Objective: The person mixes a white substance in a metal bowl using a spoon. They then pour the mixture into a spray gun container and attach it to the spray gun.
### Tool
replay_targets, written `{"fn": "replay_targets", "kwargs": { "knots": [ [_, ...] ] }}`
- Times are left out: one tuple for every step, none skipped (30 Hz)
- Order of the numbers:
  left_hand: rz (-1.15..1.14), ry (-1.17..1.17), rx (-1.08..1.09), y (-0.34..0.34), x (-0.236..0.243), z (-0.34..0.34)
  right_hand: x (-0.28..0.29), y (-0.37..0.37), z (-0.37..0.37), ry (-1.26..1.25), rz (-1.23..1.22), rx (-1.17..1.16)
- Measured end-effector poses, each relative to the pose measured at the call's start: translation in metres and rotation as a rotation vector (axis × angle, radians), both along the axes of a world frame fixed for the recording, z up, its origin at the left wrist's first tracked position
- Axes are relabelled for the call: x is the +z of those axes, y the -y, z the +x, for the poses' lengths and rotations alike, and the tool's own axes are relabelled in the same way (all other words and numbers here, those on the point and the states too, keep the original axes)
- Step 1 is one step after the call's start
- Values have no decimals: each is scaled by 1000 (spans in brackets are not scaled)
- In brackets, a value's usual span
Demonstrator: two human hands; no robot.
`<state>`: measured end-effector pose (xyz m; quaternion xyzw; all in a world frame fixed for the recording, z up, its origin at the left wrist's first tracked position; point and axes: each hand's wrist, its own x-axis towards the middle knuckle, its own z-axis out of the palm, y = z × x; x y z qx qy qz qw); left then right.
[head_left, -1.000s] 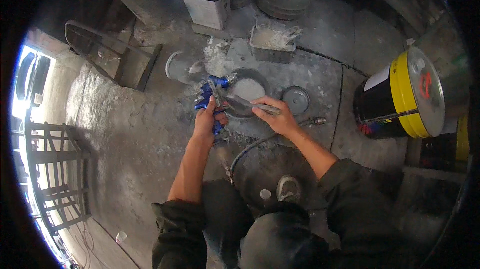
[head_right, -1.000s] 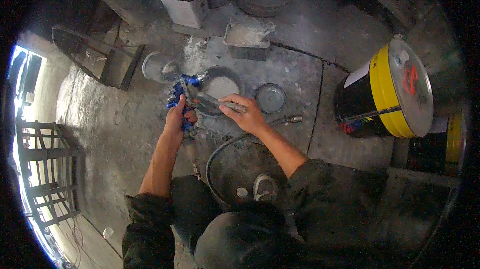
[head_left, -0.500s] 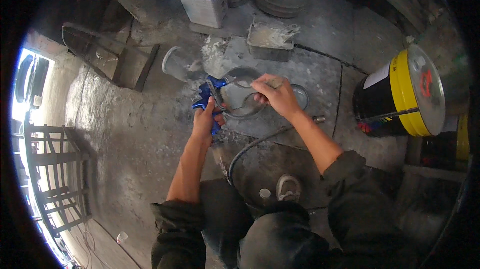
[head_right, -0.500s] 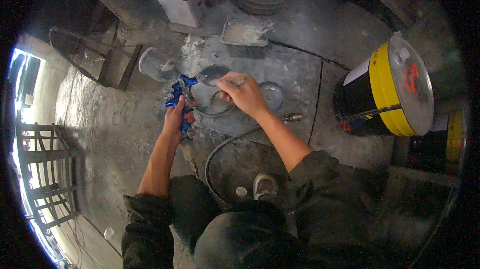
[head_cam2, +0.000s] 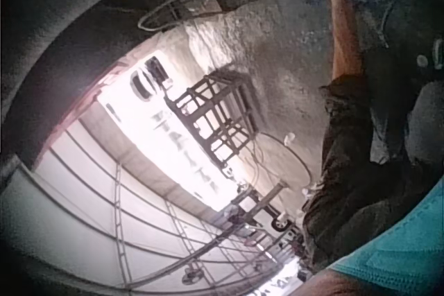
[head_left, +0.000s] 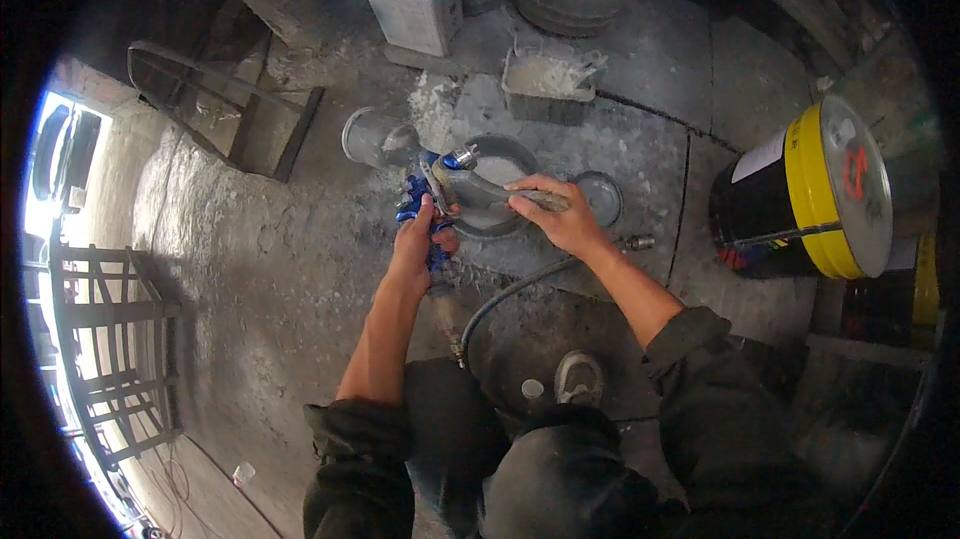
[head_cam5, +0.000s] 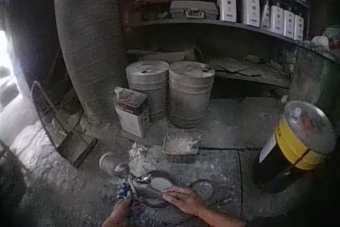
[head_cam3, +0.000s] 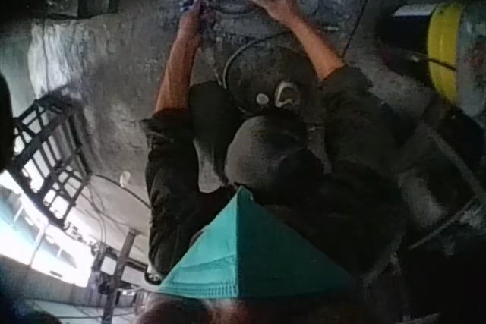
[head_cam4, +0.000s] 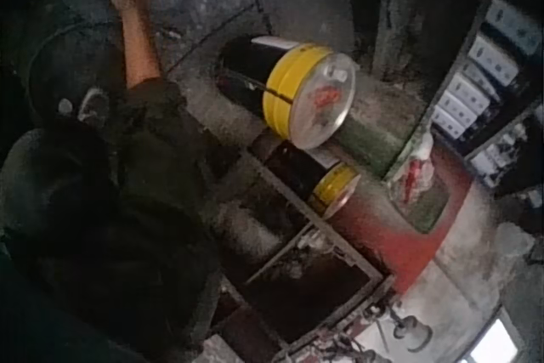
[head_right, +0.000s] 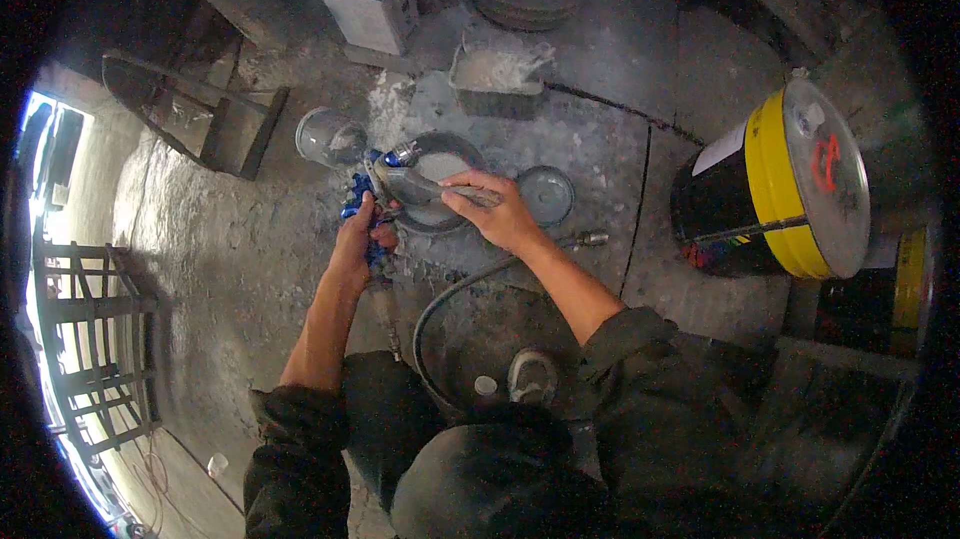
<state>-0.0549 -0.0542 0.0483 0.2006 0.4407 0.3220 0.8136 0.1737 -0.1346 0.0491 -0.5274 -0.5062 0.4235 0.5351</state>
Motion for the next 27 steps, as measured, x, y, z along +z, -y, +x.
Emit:
{"fn": "replay_targets", "kwargs": {
  "knots": [
    [21, 32, -31, -2, -2, -1, -1, 1, -3, 20, 10, -17],
    [40, 64, -60, -6, -4, -2, 3, 1, -8, 40, 19, -32],
    [59, 97, -89, -8, -7, -4, 5, 2, -11, 61, 28, -47],
    [25, 101, -64, -7, -9, -6, 1, 3, -11, 65, 15, -23],
    [-5, 110, -39, -6, -10, -6, -2, 4, -7, 72, 7, 0],
    [-36, 119, -14, -6, -11, -7, -5, 4, -3, 80, -2, 24],
    [-45, 121, 0, -7, -12, -7, -6, 3, 2, 148, 15, 53],
    [-54, 122, 12, -7, -13, -7, -8, 1, 8, 215, 32, 81],
    [-63, 123, 24, -8, -13, -8, -10, 0, 12, 281, 48, 108],
    [-54, 153, 10, -9, -13, -10, -16, 1, 14, 315, 52, 71],
    [-44, 184, -2, -12, -10, -13, -20, 2, 15, 348, 55, 35],
    [-35, 215, -14, -13, -9, -14, -23, 2, 15, 382, 58, -1],
    [18, 157, -7, -15, -8, -12, -26, 0, 16, 399, 2, -55],
    [67, 96, 2, -13, 2, -7, -22, -5, 14, 413, -58, -106],
    [116, 35, 10, -11, 7, -5, -20, -8, 10, 427, -118, -158],
    [144, -32, -18, -9, 5, -6, -26, -7, 5, 455, -116, -156],
    [178, -97, -48, -9, 6, -6, -29, -7, -1, 486, -107, -157],
    [212, -161, -78, -9, 7, -5, -31, -8, -4, 517, -99, -160],
    [238, -211, -61, -9, 8, -3, -32, -10, -4, 473, -93, -166],
    [262, -262, -42, -7, 8, -2, -31, -12, -5, 428, -90, -170],
    [284, -313, -23, -6, 8, -1, -30, -14, -5, 383, -87, -174],
    [322, -349, -36, -7, 6, -3, -28, -14, -4, 425, -99, -181],
    [361, -384, -51, -9, 3, -6, -27, -15, -3, 468, -111, -189],
    [400, -419, -67, -10, 1, -7, -25, -16, -1, 510, -123, -198],
    [413, -468, -78, -10, -2, -7, -24, -16, 2, 402, -147, -210],
    [426, -522, -87, -9, -3, -8, -18, -19, 3, 291, -169, -218],
    [439, -576, -95, -9, -5, -9, -13, -20, 3, 180, -191, -226]
  ]
}}
